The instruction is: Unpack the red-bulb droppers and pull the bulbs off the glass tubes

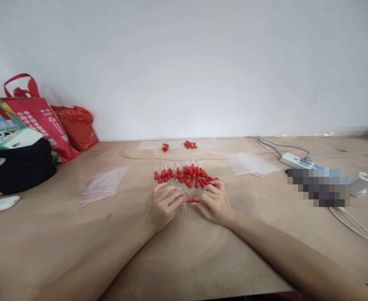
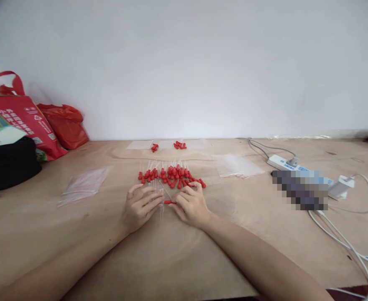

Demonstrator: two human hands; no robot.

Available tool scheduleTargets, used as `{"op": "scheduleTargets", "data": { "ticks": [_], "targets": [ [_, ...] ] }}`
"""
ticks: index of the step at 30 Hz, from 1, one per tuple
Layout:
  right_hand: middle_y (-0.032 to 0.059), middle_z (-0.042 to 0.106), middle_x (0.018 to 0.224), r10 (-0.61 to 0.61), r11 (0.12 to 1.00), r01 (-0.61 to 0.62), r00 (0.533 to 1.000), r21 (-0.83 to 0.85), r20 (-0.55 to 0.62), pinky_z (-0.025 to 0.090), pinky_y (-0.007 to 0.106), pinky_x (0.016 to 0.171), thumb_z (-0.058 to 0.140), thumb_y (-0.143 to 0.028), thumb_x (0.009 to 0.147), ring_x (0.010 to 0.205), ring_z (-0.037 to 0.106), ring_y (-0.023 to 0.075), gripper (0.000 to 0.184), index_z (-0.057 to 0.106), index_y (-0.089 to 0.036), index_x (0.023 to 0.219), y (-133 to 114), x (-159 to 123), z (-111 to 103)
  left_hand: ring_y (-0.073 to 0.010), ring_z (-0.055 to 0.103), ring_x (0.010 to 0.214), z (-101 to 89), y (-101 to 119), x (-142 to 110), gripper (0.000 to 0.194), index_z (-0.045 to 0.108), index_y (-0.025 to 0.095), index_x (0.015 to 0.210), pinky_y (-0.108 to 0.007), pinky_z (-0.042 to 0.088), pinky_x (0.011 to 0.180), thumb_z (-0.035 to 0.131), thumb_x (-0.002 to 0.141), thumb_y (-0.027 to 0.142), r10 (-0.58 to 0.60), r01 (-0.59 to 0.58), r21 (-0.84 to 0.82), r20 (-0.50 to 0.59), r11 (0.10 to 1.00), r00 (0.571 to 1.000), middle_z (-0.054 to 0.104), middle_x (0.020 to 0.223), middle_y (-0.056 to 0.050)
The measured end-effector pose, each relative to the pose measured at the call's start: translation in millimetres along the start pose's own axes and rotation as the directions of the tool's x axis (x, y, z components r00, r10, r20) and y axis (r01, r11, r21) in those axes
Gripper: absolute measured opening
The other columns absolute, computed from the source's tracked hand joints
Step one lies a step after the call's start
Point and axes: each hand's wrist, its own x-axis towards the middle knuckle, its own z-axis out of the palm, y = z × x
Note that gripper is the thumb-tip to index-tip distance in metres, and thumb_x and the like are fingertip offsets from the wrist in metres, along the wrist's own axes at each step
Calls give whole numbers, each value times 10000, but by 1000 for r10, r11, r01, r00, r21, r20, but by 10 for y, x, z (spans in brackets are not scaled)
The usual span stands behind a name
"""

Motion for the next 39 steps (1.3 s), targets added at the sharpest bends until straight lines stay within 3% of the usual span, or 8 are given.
{"op": "scheduleTargets", "data": {
  "ticks": [5,9,13,19,22,25,29,39],
  "targets": [
    [-26,645,702,-32,998,30,999,-60,-39,236,354,840,572,-395,757,722,498,115,208,607,-232,882,-22,2,21,-137,607,787,-14,12,5,71,610,220,792,-381,301,904,542,801,205,4,-4,-17,-5,1000,1000,688,770,44],
    [-46,584,560,-77,991,69,995,-116,-65,229,358,848,559,-324,779,667,479,101,115,629,-234,762,-60,23,43,-138,608,813,-16,66,28,95,611,223,802,-401,270,951,524,806,187,32,-32,-11,14,999,999,690,791,42],
    [-53,517,480,-117,981,109,993,-160,-36,232,352,862,530,-294,795,629,469,93,189,612,-215,644,3,4,-38,-140,612,819,-53,-14,-21,113,610,229,783,-419,251,972,513,801,175,36,-36,0,29,999,999,689,766,51],
    [-27,590,578,141,945,-174,981,-278,-134,228,358,853,546,-283,783,646,490,107,166,623,-219,650,417,-209,-359,-160,626,735,-194,-507,-288,120,612,231,715,-437,310,924,530,778,170,-160,159,155,-7,975,987,683,701,41],
    [-26,622,645,180,947,-202,978,-250,-108,241,334,823,564,-324,774,651,499,105,107,649,-260,772,474,-235,-373,-138,607,737,-143,-544,-329,138,622,199,774,-286,437,754,491,812,218,-285,283,35,52,958,957,669,767,-11],
    [-12,626,662,257,928,-277,960,-249,-112,251,316,776,520,-310,804,669,507,115,140,645,-254,834,453,-197,-289,-106,574,661,-61,-477,-313,239,626,164,860,-208,449,623,403,850,250,-396,408,-61,144,911,907,616,795,-48],
    [17,639,729,322,903,-339,941,-263,-108,246,325,780,476,-276,806,715,519,140,185,614,-203,906,476,-159,-191,-84,521,558,-53,-463,-330,316,594,150,1012,-199,431,533,343,834,219,-516,537,-44,217,843,829,554,834,-53],
    [-3,590,586,312,899,-316,948,-303,-65,197,358,824,509,-368,777,681,470,140,222,616,-207,667,483,-18,-19,-83,536,526,-96,-352,-311,340,580,128,1022,-195,466,476,413,766,275,-606,685,-189,342,704,718,532,839,-50]
  ]
}}
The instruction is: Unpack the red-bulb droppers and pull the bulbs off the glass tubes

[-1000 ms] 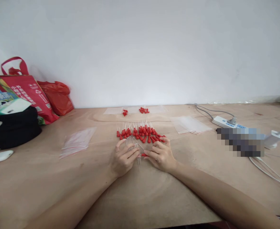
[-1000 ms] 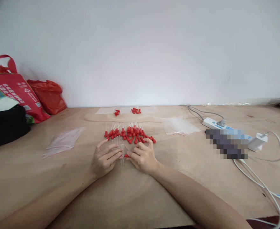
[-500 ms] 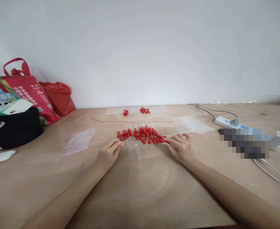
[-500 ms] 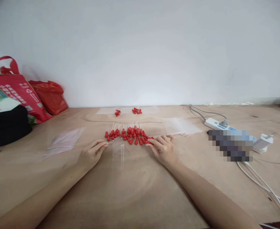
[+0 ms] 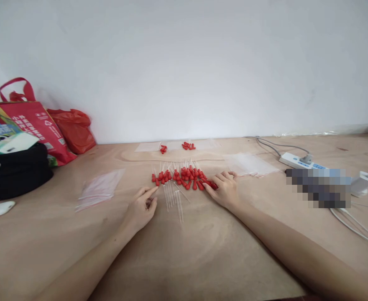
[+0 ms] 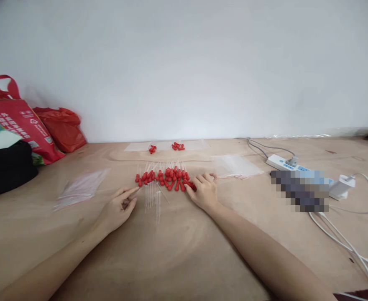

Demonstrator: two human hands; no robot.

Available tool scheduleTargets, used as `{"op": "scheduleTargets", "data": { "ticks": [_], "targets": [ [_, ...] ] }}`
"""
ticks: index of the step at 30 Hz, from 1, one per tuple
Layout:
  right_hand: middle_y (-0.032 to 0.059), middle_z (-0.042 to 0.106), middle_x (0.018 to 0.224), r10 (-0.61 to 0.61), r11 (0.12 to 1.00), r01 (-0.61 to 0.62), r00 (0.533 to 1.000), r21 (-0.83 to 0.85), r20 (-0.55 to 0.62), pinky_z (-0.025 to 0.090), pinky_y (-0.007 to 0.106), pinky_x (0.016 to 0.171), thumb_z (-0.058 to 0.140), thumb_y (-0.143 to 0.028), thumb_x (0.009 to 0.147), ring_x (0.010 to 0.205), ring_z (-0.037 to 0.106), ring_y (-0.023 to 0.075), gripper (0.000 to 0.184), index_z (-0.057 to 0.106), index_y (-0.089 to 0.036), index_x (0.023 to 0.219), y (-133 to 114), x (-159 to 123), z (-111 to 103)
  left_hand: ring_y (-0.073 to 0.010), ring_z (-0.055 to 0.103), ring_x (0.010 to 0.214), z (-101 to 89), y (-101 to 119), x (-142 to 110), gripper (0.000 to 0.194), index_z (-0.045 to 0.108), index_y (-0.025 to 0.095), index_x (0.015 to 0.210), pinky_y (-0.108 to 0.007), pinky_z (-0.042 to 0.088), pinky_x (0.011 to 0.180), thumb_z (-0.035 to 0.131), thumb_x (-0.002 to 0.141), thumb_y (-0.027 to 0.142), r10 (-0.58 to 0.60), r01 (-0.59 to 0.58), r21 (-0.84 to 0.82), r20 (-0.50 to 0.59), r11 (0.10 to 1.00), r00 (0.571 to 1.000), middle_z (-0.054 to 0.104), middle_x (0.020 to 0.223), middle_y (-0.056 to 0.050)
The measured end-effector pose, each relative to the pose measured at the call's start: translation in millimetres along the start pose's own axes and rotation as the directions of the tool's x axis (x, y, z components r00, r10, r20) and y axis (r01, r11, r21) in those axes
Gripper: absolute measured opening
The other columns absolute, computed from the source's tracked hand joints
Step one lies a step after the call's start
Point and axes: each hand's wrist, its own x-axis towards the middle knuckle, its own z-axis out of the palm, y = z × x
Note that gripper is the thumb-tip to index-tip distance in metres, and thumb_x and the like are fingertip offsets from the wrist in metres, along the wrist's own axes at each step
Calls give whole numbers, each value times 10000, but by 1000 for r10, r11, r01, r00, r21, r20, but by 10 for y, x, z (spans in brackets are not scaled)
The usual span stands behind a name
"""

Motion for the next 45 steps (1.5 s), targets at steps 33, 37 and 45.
{"op": "scheduleTargets", "data": {
  "ticks": [33,37,45],
  "targets": [
    [67,607,543,594,715,-686,499,-130,631,347,273,493,560,-453,652,504,550,172,308,599,-173,528,163,664,238,-203,574,932,108,23,149,317,582,174,1037,-370,477,794,460,803,348,142,-153,92,120,984,983,643,1000,-73],
    [46,637,654,591,750,-654,598,-97,541,347,293,614,479,-418,723,669,580,192,273,619,-201,637,149,626,42,-203,580,946,83,36,151,332,577,168,1033,-356,477,801,428,814,367,84,-90,56,110,994,990,636,1023,-78],
    [-2,625,670,62,972,-87,991,219,118,259,326,787,466,-315,794,677,539,127,201,555,-189,665,-36,-47,-228,-191,613,877,95,-25,145,340,563,162,1040,-328,499,763,409,823,373,46,-45,-12,80,999,996,646,998,-82]
  ]
}}
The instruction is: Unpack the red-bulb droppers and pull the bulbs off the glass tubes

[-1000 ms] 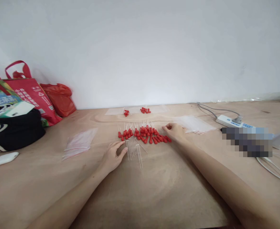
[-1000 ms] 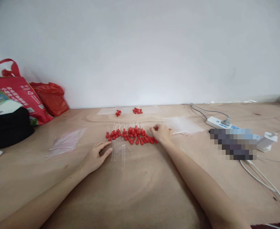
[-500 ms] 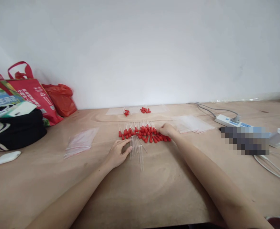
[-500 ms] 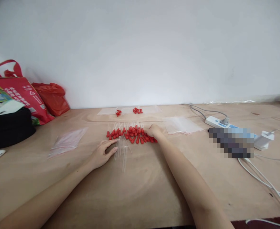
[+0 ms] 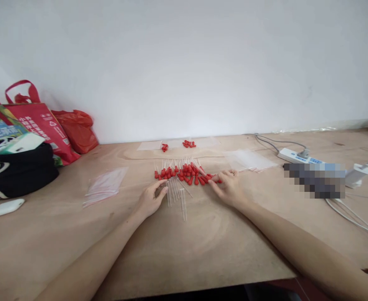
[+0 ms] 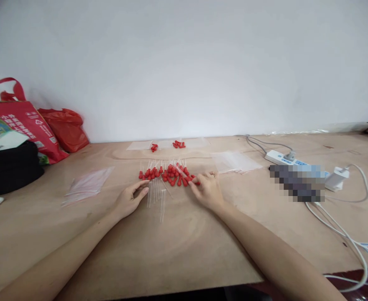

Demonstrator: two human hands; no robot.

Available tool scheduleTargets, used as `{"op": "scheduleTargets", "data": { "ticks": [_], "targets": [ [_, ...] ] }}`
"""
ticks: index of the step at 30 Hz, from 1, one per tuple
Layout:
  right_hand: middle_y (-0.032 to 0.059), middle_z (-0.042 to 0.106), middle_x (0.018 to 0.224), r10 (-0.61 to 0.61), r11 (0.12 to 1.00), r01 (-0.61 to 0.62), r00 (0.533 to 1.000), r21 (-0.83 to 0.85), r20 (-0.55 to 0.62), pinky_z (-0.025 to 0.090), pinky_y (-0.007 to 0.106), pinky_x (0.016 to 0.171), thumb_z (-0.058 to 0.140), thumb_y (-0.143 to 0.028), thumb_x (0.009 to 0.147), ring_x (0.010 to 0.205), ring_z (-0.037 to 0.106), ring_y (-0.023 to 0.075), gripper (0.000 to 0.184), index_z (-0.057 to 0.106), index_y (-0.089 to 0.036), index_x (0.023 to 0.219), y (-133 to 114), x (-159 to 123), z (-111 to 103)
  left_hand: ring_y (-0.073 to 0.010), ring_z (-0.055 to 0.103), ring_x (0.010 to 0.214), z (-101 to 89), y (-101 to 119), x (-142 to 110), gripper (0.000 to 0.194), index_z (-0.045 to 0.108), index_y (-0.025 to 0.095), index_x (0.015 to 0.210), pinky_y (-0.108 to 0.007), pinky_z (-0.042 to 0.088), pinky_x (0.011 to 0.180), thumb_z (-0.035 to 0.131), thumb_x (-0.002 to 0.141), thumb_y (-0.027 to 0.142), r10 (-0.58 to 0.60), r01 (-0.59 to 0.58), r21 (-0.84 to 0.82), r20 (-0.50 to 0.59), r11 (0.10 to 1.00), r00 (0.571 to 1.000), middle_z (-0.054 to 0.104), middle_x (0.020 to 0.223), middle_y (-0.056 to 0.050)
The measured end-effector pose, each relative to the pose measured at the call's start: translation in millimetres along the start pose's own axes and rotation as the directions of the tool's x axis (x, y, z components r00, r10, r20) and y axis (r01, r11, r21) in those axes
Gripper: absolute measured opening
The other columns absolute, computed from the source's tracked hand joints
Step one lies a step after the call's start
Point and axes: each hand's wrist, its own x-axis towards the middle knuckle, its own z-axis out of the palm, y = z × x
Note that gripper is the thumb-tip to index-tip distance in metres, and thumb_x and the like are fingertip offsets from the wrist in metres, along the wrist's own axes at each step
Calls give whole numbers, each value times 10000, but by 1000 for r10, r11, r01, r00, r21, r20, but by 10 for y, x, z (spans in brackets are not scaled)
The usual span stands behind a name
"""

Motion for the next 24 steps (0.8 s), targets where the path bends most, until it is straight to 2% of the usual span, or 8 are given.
{"op": "scheduleTargets", "data": {
  "ticks": [2,5,8,11,14,17,21,24],
  "targets": [
    [-9,612,644,-133,991,133,990,-8,-47,259,319,779,501,-294,780,665,529,117,160,556,-186,675,-66,-152,24,-193,593,925,-14,15,-15,334,548,163,1058,-338,484,804,406,830,362,42,-40,26,-75,999,996,630,1026,-84],
    [-21,591,591,-259,965,256,964,-53,-59,259,320,771,521,-262,772,661,517,117,105,565,-184,717,-146,-232,59,-200,528,1032,-38,107,-57,309,524,167,1093,-371,426,896,420,837,304,230,-212,111,-189,971,954,592,1081,-89],
    [-7,625,659,-324,943,317,944,-99,-64,257,327,768,516,-259,783,709,517,129,105,582,-187,823,-205,-204,84,-199,492,1073,-25,245,-101,296,523,168,1106,-386,380,942,452,828,243,450,-419,199,-153,886,880,593,1083,-82],
    [14,653,775,-391,916,377,916,-138,-87,260,330,760,510,-252,798,738,512,131,167,578,-183,934,-270,-166,109,-191,524,1020,37,366,-110,256,567,195,1054,-392,354,953,485,815,241,579,-542,270,-82,796,811,634,1018,-47],
    [16,652,807,-442,893,425,891,-150,-103,265,329,745,499,-222,808,737,503,126,199,570,-177,988,-339,-151,144,-187,558,954,105,442,-84,199,606,212,979,-409,335,948,508,807,240,621,-572,310,-84,760,779,664,944,-20],
    [11,637,803,-456,886,440,885,-148,-93,263,340,765,487,-204,810,737,496,120,205,581,-202,992,-387,-145,182,-167,586,870,144,481,-60,135,628,215,874,-420,323,940,511,809,208,616,-559,313,-120,768,778,680,852,5],
    [-10,617,742,-447,891,436,891,-130,-76,236,368,835,514,-324,805,728,484,114,154,627,-243,871,-412,-133,209,-146,604,781,150,500,-70,134,626,203,765,-414,331,919,501,814,201,599,-540,303,-149,785,787,677,752,12],
    [-30,587,619,-470,879,456,877,-144,-94,215,378,871,513,-324,810,683,465,101,166,638,-230,753,-421,-130,192,-142,609,762,139,498,-93,160,622,202,733,-414,326,919,485,816,194,593,-536,302,-141,789,793,671,714,11]
  ]
}}
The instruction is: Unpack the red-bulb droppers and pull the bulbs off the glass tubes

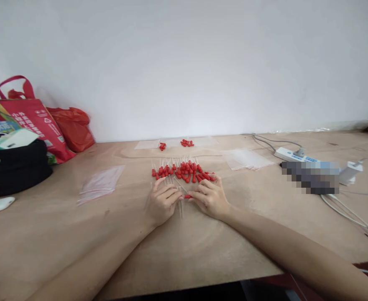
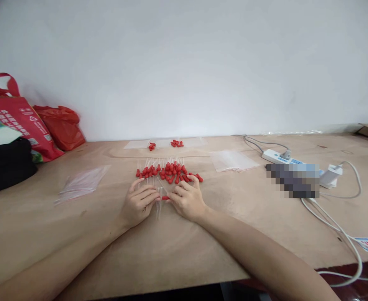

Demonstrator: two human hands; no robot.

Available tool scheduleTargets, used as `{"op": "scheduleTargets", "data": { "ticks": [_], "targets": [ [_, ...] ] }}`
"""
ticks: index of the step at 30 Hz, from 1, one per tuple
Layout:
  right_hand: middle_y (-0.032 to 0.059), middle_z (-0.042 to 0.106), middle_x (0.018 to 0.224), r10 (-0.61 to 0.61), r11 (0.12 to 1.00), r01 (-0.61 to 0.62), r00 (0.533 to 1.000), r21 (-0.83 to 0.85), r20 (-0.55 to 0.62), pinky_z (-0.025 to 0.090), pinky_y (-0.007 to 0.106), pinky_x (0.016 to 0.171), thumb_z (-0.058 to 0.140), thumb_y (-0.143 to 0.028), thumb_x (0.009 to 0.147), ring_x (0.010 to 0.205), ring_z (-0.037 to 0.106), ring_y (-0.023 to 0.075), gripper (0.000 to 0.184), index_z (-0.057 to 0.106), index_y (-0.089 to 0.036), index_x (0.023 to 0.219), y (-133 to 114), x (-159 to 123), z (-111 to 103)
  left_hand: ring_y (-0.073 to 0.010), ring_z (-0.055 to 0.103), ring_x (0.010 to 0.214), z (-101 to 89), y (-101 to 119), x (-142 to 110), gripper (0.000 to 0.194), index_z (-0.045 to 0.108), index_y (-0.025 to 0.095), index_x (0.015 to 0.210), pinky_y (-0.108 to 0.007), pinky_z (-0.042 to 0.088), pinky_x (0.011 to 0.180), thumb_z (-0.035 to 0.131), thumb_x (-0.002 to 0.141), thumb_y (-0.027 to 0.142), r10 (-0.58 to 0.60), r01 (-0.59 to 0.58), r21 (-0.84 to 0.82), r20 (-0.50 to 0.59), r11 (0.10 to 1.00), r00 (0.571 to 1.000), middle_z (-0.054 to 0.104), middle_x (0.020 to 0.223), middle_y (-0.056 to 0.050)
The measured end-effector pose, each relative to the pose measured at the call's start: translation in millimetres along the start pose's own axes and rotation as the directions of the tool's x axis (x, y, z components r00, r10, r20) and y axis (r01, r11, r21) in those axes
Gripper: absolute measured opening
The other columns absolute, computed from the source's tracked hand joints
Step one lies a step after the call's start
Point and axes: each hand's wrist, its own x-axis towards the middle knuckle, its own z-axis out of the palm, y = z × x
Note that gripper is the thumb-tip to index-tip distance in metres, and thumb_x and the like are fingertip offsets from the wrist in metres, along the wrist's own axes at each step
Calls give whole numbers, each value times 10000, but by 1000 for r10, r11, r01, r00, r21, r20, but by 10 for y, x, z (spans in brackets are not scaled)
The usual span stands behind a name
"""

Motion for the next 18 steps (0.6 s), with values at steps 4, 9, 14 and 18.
{"op": "scheduleTargets", "data": {
  "ticks": [4,9,14,18],
  "targets": [
    [-41,548,542,-23,1000,23,1000,0,-6,188,394,894,502,-290,813,663,453,97,213,621,-215,652,-8,5,-45,-139,616,770,-25,6,-17,168,613,206,719,-421,297,941,478,816,183,-2,2,-13,12,1000,1000,672,703,19],
    [-44,529,532,-24,999,22,999,37,49,171,403,902,488,-259,803,682,457,102,226,593,-204,610,-27,-9,-47,-135,621,765,-35,18,-6,173,605,199,705,-416,292,944,474,810,158,4,-4,-35,9,999,1000,674,696,24],
    [-38,526,538,21,998,-25,997,64,72,163,409,917,475,-255,791,701,473,111,241,567,-196,576,46,-67,-86,-134,623,755,-35,-49,-63,169,598,199,708,-392,309,934,468,808,161,-24,24,-43,-3,999,1000,677,707,19],
    [-21,606,664,198,978,-201,978,51,64,161,395,920,463,-287,811,728,502,114,211,594,-204,667,173,-113,-167,-146,607,774,-144,-182,-119,182,589,191,731,-341,364,876,434,826,209,-202,202,20,-24,979,979,667,726,-13]
  ]
}}
